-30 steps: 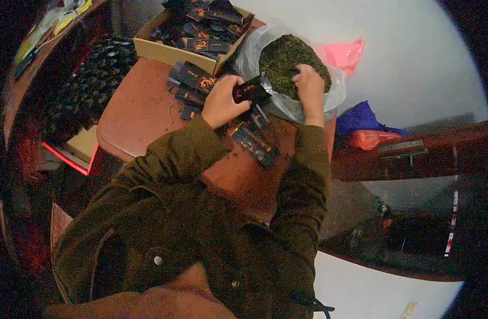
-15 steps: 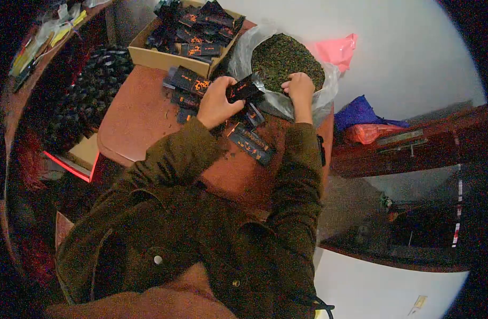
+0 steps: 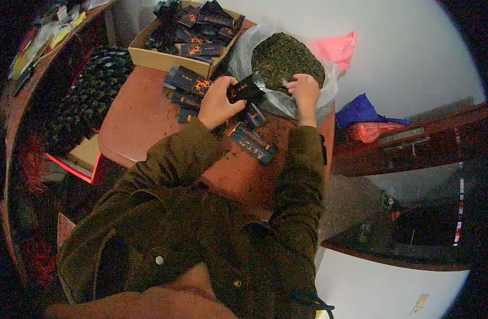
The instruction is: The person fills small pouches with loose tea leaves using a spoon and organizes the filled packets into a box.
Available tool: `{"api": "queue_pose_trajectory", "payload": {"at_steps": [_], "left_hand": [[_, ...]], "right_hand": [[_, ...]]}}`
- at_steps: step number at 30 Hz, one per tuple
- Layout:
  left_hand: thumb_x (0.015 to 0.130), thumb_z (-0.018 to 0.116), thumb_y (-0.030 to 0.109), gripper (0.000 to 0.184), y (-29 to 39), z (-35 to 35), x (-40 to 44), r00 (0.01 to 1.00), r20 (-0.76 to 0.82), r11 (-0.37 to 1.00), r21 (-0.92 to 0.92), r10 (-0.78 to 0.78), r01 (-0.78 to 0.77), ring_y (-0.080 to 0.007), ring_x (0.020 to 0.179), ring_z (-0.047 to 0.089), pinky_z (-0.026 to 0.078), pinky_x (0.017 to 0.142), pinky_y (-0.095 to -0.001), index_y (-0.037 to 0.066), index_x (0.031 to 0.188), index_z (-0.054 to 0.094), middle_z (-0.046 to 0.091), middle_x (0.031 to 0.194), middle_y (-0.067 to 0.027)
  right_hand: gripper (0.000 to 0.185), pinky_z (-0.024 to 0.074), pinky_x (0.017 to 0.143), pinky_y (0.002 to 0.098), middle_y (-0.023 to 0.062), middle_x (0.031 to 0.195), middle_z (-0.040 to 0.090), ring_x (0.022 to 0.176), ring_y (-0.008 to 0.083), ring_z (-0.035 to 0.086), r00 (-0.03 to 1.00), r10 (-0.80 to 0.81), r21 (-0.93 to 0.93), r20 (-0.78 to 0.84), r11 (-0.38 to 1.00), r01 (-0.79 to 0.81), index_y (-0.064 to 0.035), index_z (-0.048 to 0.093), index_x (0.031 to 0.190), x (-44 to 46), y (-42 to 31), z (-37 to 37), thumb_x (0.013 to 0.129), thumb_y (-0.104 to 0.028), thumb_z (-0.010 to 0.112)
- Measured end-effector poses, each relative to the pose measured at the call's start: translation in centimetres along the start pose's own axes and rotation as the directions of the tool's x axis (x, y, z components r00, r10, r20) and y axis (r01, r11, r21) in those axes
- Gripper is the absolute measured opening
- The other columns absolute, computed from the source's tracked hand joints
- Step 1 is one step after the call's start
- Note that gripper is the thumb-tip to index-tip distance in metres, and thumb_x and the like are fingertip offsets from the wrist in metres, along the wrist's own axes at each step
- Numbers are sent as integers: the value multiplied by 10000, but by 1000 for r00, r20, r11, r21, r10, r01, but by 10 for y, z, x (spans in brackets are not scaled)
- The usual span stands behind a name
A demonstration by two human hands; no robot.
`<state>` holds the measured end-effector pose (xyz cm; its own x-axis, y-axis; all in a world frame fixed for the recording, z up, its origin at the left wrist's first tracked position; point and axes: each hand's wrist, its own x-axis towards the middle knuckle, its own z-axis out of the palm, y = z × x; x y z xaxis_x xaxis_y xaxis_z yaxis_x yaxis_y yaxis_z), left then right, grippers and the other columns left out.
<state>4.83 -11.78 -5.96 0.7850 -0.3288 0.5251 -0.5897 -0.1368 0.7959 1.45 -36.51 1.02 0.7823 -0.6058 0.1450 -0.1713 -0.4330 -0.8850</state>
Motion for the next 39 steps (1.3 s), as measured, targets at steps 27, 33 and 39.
{"api": "queue_pose_trajectory", "payload": {"at_steps": [27, 33, 39], "left_hand": [[660, 744, 200, 452, -2, 1, -1, 1000, -8, 1000, -17, -2, 2, -350, 962, 543, 435, 848, -398, 21, 1007, 518, 548, 974, -164], [659, 739, 194, 437, -5, 3, 1, 1000, -13, 1000, -19, 2, -2, -352, 941, 550, 441, 835, -396, 8, 993, 526, 552, 945, -164], [661, 730, 189, 426, -2, 1, 1, 1000, -14, 1000, -10, 1, -1, -351, 929, 548, 441, 821, -397, 8, 989, 527, 550, 937, -162]], "right_hand": [[198, 332, 365, 197, 93, 635, 602, 452, 94, 489, 986, 121, 440, 112, 884, -158, 25, 606, 948, -29, -37, -28, 884, -140, 515], [215, 338, 367, 202, 89, 627, 606, 448, 91, 486, 988, 59, 307, 144, 946, -101, 1, 617, 936, -43, -52, -21, 897, -178, 505], [270, 441, 467, 244, 84, 653, 647, 506, 108, 565, 975, -165, -84, 149, 980, 179, -8, 616, 941, -69, -75, 8, 937, -217, 445]]}}
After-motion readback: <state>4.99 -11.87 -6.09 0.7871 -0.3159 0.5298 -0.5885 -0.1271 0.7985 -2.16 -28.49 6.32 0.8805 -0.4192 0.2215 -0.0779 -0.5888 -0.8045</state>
